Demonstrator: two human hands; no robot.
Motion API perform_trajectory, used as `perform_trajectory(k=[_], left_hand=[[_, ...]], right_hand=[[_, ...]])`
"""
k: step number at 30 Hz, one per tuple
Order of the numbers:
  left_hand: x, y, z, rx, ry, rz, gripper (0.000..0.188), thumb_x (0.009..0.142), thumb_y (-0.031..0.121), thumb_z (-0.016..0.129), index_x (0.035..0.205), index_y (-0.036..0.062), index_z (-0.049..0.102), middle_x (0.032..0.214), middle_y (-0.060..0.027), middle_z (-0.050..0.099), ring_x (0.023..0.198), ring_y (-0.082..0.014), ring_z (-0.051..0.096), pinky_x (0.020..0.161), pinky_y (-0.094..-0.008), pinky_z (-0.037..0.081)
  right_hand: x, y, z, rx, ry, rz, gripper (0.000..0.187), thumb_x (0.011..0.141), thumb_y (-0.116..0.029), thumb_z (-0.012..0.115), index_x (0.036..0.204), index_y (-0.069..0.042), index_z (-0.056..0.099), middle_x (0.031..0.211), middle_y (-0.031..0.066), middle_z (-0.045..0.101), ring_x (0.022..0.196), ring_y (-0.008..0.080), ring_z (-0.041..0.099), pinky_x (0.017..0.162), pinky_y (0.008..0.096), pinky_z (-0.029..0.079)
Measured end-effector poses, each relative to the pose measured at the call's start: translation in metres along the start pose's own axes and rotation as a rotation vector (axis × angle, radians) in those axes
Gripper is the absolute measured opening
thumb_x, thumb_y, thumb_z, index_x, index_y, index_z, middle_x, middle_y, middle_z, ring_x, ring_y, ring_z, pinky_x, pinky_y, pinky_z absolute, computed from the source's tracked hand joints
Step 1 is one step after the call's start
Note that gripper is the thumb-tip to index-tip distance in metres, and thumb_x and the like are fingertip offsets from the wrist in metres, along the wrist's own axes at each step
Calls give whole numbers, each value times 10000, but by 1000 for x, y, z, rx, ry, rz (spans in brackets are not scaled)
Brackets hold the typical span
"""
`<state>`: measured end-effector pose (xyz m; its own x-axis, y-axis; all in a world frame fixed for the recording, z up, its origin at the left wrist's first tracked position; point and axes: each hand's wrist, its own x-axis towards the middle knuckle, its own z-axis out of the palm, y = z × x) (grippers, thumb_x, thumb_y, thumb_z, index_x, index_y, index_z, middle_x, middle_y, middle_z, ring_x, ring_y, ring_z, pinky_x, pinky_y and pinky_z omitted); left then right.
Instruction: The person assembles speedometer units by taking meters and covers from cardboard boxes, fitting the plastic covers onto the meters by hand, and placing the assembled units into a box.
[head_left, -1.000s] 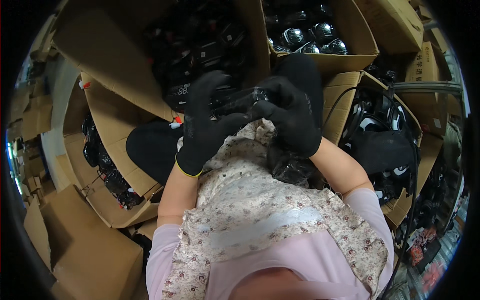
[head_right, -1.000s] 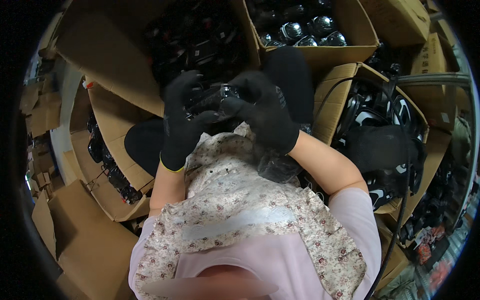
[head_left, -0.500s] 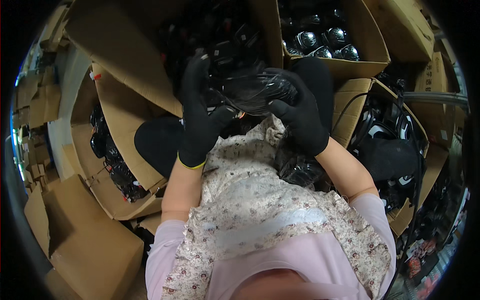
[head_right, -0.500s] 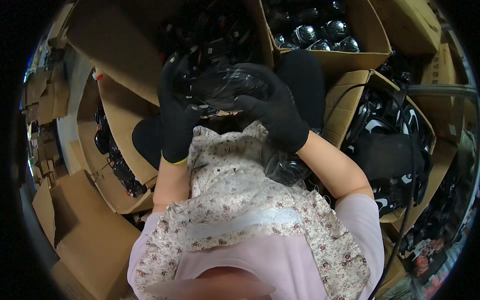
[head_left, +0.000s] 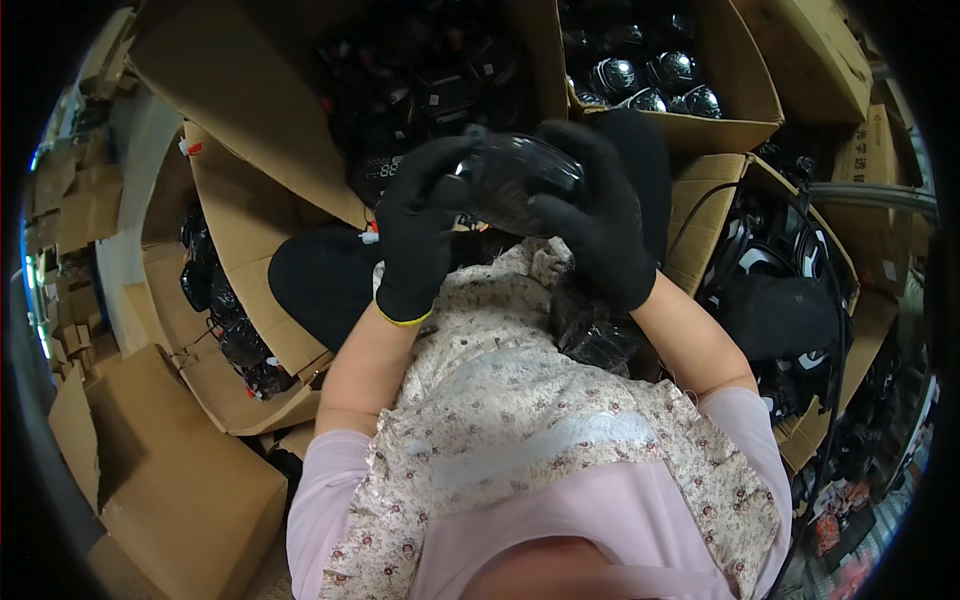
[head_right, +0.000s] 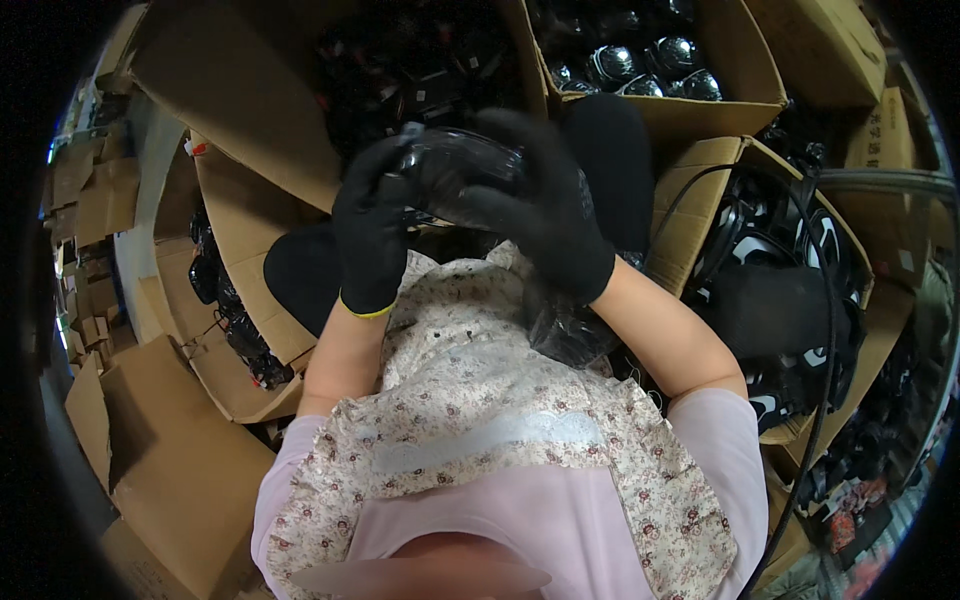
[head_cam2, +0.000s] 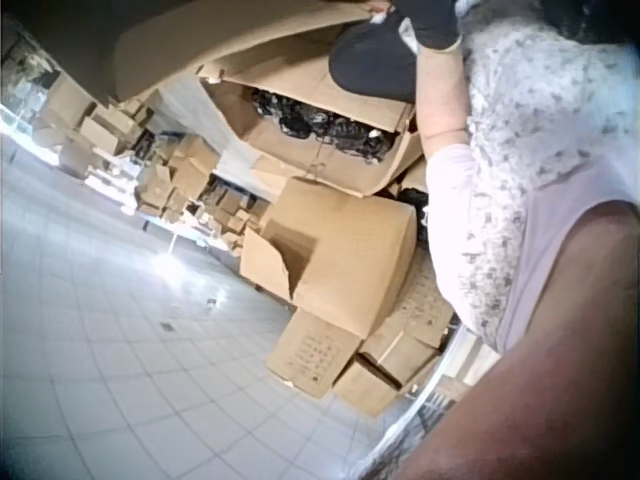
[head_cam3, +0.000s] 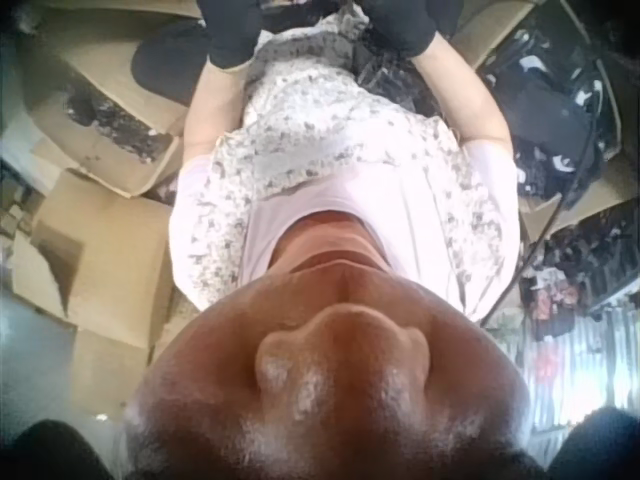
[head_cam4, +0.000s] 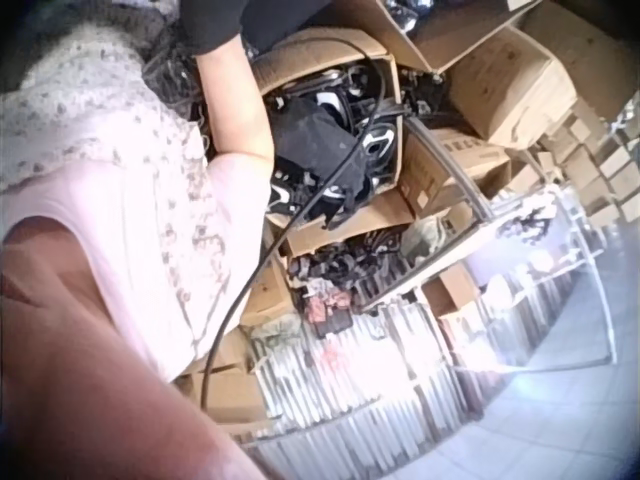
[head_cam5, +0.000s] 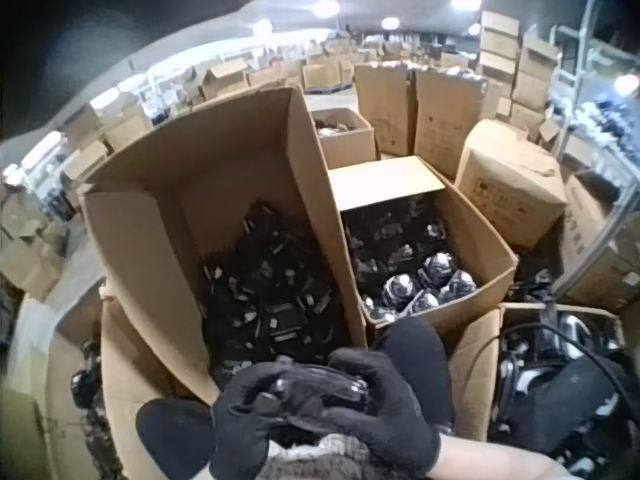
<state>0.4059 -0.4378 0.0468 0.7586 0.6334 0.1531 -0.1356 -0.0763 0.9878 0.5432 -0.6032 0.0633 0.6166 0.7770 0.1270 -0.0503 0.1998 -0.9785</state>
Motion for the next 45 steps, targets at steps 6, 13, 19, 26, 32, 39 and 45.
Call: perform_trajectory(k=[6, 13, 19, 26, 32, 39, 45], left_hand=[[-7, -24, -7, -515, 0, -206, 572, 1009, 352, 662, 1453, 49, 467, 1346, -92, 609, 1220, -195, 596, 1091, -358, 443], [16, 20, -22, 525, -299, 418, 607, 887, 338, 758, 1389, 42, 588, 1354, -109, 611, 1286, -232, 557, 1077, -407, 450], [7, 24, -9, 295, -296, 158, 432, 785, 114, 806, 1203, 61, 709, 1123, -94, 686, 1018, -229, 667, 896, -351, 530], [-9, 13, 5, 218, -140, 77, 372, 809, 98, 802, 1165, 51, 704, 1058, -57, 669, 926, -146, 649, 821, -293, 530], [-4, 24, -4, 59, -181, -81, 381, 788, 88, 787, 1125, 62, 612, 1066, -25, 595, 961, -123, 602, 857, -289, 515], [-14, 44, 1, -22, -112, -133, 437, 720, 65, 836, 1086, 79, 597, 1107, -43, 587, 1037, -151, 591, 1032, -351, 474], [-5, 29, -10, 194, -209, 424, 491, 581, 91, 950, 944, 104, 620, 1101, -70, 605, 1033, -220, 623, 1212, -499, 322]], right_hand=[[3, 1, 9, 103, -163, 162, 893, 798, -67, 853, 1530, -109, 343, 1300, 133, 585, 1153, 190, 613, 959, 337, 540], [-1, 4, 14, -229, -148, -49, 632, 827, -142, 829, 1370, -33, 524, 1064, 139, 703, 964, 208, 704, 815, 343, 566], [1, -2, 9, -606, -59, -368, 538, 771, -231, 868, 1217, -20, 653, 1008, 167, 713, 903, 337, 700, 782, 403, 550], [-1, 0, 5, -724, -25, -394, 551, 741, -269, 874, 1202, -45, 669, 1006, 153, 716, 874, 342, 669, 772, 420, 528], [3, -3, 7, -711, -60, -512, 599, 723, -269, 883, 1233, -55, 653, 1001, 141, 716, 869, 352, 668, 775, 435, 517], [2, -13, 6, -683, -81, -513, 707, 698, -221, 897, 1320, -60, 602, 1032, 126, 722, 870, 339, 689, 773, 421, 507], [-5, -9, 1, -745, -71, -627, 747, 664, -191, 909, 1337, -67, 609, 1152, 114, 713, 1009, 303, 688, 856, 405, 486]])
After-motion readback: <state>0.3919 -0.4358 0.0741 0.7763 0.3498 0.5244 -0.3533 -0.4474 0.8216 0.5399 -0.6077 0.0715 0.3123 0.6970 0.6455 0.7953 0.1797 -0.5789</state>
